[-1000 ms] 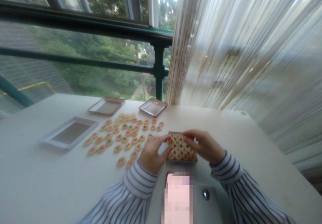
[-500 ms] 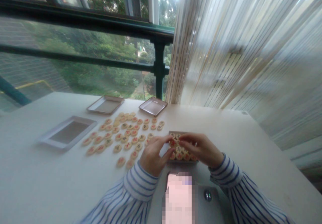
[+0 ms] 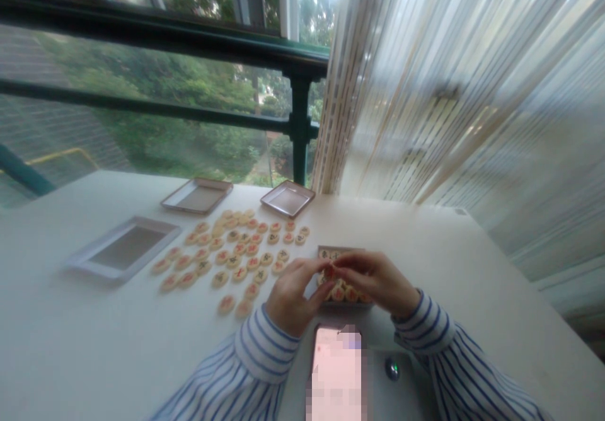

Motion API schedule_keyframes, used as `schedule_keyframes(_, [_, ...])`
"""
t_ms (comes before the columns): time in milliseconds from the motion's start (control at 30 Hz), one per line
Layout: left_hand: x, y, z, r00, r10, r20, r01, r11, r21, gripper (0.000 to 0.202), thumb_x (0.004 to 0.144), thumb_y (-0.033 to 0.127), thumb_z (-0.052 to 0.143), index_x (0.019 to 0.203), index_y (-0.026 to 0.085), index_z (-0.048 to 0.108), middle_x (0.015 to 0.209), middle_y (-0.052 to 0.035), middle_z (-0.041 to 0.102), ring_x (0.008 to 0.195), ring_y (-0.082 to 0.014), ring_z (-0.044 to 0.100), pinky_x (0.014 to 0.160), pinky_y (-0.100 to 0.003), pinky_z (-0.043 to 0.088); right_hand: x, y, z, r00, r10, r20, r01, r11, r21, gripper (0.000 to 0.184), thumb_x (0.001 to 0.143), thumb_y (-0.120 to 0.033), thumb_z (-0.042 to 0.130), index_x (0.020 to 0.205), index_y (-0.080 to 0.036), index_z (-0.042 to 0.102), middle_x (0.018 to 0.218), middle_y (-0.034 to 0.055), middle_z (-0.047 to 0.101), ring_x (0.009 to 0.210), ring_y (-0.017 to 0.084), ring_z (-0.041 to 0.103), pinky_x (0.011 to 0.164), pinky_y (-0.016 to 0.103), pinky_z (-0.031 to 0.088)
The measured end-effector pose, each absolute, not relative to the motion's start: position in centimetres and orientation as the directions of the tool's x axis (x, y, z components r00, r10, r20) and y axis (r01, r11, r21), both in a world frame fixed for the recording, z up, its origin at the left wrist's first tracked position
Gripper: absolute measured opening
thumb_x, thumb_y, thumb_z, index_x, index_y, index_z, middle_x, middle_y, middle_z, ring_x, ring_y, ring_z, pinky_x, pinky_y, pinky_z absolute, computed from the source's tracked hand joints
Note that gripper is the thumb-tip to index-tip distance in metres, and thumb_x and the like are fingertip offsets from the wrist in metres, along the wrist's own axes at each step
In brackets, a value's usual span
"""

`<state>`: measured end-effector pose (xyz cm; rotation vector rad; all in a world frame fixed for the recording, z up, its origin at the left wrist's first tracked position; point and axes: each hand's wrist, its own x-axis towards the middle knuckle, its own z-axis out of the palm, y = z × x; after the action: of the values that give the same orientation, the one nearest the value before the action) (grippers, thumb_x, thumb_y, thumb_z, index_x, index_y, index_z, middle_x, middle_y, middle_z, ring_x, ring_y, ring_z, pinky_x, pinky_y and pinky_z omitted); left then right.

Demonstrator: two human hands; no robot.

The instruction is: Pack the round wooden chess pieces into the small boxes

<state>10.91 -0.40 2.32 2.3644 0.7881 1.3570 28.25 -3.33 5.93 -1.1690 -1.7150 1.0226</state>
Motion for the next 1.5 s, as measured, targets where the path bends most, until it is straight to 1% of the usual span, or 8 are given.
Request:
schedule_keyframes(233, [10.8, -0.4, 2.3, 0.376, 0.657, 0.653, 0.29, -0.753, 0.59, 0.031, 0.071, 0.022, 0.061, 0.101, 0.017, 0.058, 0.09, -0.0072, 0.065, 0.084, -0.0168, 0.059, 0.075, -0.03, 0.049, 28.3, -3.5, 6.2, -0.225, 0.962, 0.155, 0.294, 0.218, -0.931, 0.022, 0.077, -0.029, 0.056, 0.092, -0.015, 0.064, 0.086, 0.0056, 0.067, 0.079, 0.016, 0.061, 0.073, 0.029, 0.049])
schedule_keyframes(533, [11.1, -0.4, 2.4, 0.328, 0.873, 0.361, 0.216, -0.442, 0.871, 0.022, 0.07, 0.031, 0.062, 0.086, 0.016, 0.066, 0.072, -0.004, 0.068, 0.06, -0.0126, 0.059, 0.056, -0.024, 0.049, 28.2, -3.8, 6.6, -0.21, 0.954, 0.215, 0.382, 0.283, -0.88, 0.02, 0.078, -0.029, 0.055, 0.09, -0.016, 0.064, 0.084, 0.0047, 0.067, 0.076, 0.014, 0.06, 0.068, 0.026, 0.048])
schedule_keyframes(700, [11.2, -0.2, 1.7, 0.344, 0.909, 0.237, 0.112, -0.29, 0.95, 0.025, 0.068, 0.032, 0.064, 0.086, 0.014, 0.064, 0.073, -0.0055, 0.068, 0.066, -0.0154, 0.062, 0.061, -0.026, 0.05, 28.0, -4.1, 6.5, -0.221, 0.938, 0.266, 0.484, 0.342, -0.805, 0.019, 0.079, -0.027, 0.053, 0.09, -0.017, 0.064, 0.079, 0.0033, 0.066, 0.066, 0.012, 0.057, 0.058, 0.022, 0.045])
schedule_keyframes(867, [11.3, -0.3, 1.9, 0.311, 0.938, 0.151, 0.02, -0.165, 0.986, 0.023, 0.068, 0.032, 0.064, 0.081, 0.014, 0.064, 0.074, -0.0057, 0.069, 0.069, -0.017, 0.064, 0.066, -0.028, 0.051, 27.9, -4.2, 6.6, -0.298, 0.897, 0.328, 0.551, 0.442, -0.708, 0.02, 0.077, -0.024, 0.055, 0.096, -0.018, 0.061, 0.079, 0.0025, 0.066, 0.064, 0.01, 0.057, 0.058, 0.02, 0.045])
schedule_keyframes(1000, [11.4, -0.5, 2.4, 0.289, 0.949, 0.122, -0.025, -0.12, 0.992, 0.021, 0.067, 0.031, 0.065, 0.079, 0.014, 0.066, 0.073, -0.005, 0.07, 0.069, -0.0169, 0.064, 0.067, -0.028, 0.051, 27.9, -4.3, 6.5, -0.338, 0.854, 0.396, 0.663, 0.514, -0.544, 0.019, 0.076, -0.024, 0.057, 0.094, -0.019, 0.059, 0.083, 0.0043, 0.064, 0.075, 0.013, 0.058, 0.069, 0.025, 0.045])
schedule_keyframes(1133, [11.5, -0.5, 2.7, 0.297, 0.95, 0.091, -0.027, -0.087, 0.996, 0.022, 0.069, 0.032, 0.063, 0.079, 0.014, 0.068, 0.069, -0.0043, 0.069, 0.063, -0.0151, 0.063, 0.059, -0.025, 0.051, 27.9, -4.3, 6.7, -0.38, 0.818, 0.431, 0.744, 0.548, -0.383, 0.019, 0.077, -0.026, 0.057, 0.095, -0.02, 0.057, 0.088, 0.0055, 0.063, 0.083, 0.016, 0.056, 0.076, 0.029, 0.043])
schedule_keyframes(1267, [11.6, -0.6, 3.0, 0.31, 0.949, 0.055, -0.056, -0.04, 0.998, 0.023, 0.069, 0.031, 0.062, 0.082, 0.013, 0.068, 0.066, -0.0042, 0.069, 0.059, -0.0135, 0.061, 0.054, -0.023, 0.05, 28.2, -4.4, 7.1, -0.412, 0.798, 0.439, 0.76, 0.567, -0.318, 0.023, 0.079, -0.027, 0.054, 0.101, -0.02, 0.055, 0.093, 0.0074, 0.062, 0.086, 0.016, 0.055, 0.076, 0.03, 0.043])
schedule_keyframes(1500, [11.6, -0.6, 3.0, 0.314, 0.948, 0.057, -0.046, -0.045, 0.998, 0.024, 0.069, 0.031, 0.063, 0.084, 0.013, 0.069, 0.071, -0.0049, 0.069, 0.063, -0.0147, 0.062, 0.058, -0.025, 0.051, 28.3, -4.5, 7.3, -0.442, 0.791, 0.423, 0.769, 0.577, -0.276, 0.023, 0.081, -0.03, 0.052, 0.1, -0.019, 0.056, 0.093, 0.0081, 0.062, 0.085, 0.016, 0.055, 0.075, 0.03, 0.042])
